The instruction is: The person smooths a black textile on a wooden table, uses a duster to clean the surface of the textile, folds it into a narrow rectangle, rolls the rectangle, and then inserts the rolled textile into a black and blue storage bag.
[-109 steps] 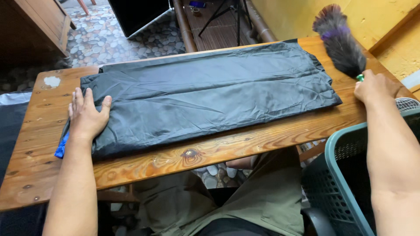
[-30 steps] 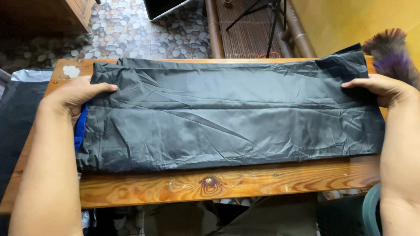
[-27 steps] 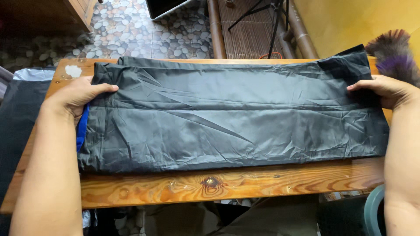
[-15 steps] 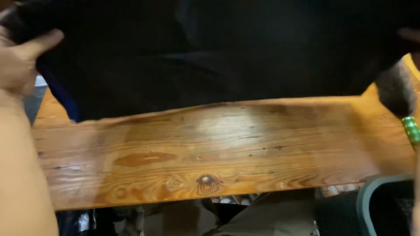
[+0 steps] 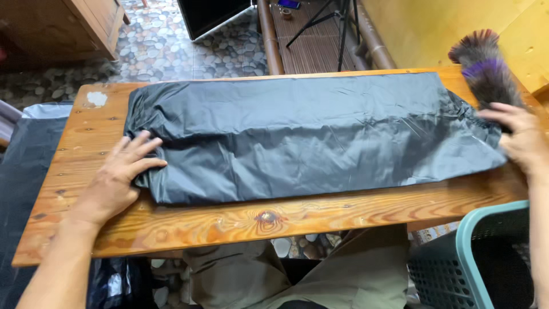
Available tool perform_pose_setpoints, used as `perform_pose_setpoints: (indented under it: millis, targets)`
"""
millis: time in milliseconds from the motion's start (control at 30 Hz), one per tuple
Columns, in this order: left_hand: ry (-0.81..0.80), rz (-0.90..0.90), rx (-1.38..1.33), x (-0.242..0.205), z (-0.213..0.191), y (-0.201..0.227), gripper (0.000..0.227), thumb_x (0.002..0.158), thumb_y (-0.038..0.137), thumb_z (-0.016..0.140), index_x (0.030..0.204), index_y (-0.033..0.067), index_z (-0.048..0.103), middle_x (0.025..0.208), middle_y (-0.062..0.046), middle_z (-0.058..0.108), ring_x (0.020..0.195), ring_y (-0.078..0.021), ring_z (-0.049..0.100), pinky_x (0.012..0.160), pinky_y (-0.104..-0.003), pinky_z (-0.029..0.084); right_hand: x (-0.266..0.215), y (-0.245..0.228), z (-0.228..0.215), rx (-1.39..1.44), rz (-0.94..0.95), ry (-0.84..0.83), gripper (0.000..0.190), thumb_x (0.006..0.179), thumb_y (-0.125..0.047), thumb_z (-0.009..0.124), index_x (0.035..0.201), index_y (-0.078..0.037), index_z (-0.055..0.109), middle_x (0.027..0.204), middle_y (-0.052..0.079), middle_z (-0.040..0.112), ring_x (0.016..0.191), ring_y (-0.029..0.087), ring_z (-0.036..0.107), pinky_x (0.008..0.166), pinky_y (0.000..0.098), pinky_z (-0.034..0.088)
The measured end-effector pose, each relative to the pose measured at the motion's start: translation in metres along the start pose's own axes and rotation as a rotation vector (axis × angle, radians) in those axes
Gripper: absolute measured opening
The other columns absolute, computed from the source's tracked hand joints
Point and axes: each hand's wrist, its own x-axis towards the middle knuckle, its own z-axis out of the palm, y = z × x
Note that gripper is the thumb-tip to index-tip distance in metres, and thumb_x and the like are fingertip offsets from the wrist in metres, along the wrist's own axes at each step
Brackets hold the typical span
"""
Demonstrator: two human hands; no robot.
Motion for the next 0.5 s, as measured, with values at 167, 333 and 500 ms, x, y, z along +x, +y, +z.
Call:
perform_pose_setpoints:
  millis: [167, 333, 500]
  targets:
    - [-0.006, -0.157, -0.055, -0.012, -0.029, 0.018, 0.069, 0.081, -0.015, 0.045, 0.136, 0.0199, 0.067, 0.161, -0.013, 0.047, 0.158, -0.0321, 0.030, 0.129, -0.049, 0.016, -0.020, 0.033, -0.003, -0.211, 0.299, 0.209, 0.036, 0.098, -0.001, 0.053, 0.130, 0.015, 0.048, 0.120, 0.041, 0.060, 0.112, 0.058, 0.056, 0.100, 0.0549, 0.040]
    - [0.022, -0.449, -0.039, 0.004, -0.011, 0.043, 0.074, 0.088, 0.049, 0.063, 0.151, 0.0114, 0.050, 0.162, -0.020, 0.038, 0.150, -0.0326, 0.035, 0.123, -0.045, 0.024, -0.019, 0.043, 0.005, -0.546, 0.507, 0.114, 0.051, 0.082, -0.012, 0.065, 0.127, 0.006, 0.078, 0.115, 0.039, 0.075, 0.107, 0.052, 0.070, 0.098, 0.0464, 0.051]
    - [0.110, -0.428, 0.032, -0.003, 0.021, 0.041, 0.069, 0.092, 0.049, 0.059, 0.147, 0.0072, 0.053, 0.166, -0.019, 0.031, 0.154, -0.0335, 0.027, 0.123, -0.049, 0.022, 0.009, -0.010, 0.000, -0.331, 0.599, 0.192, 0.016, 0.084, -0.007, 0.051, 0.089, 0.008, 0.053, 0.084, 0.030, 0.055, 0.080, 0.047, 0.058, 0.066, 0.0562, 0.047]
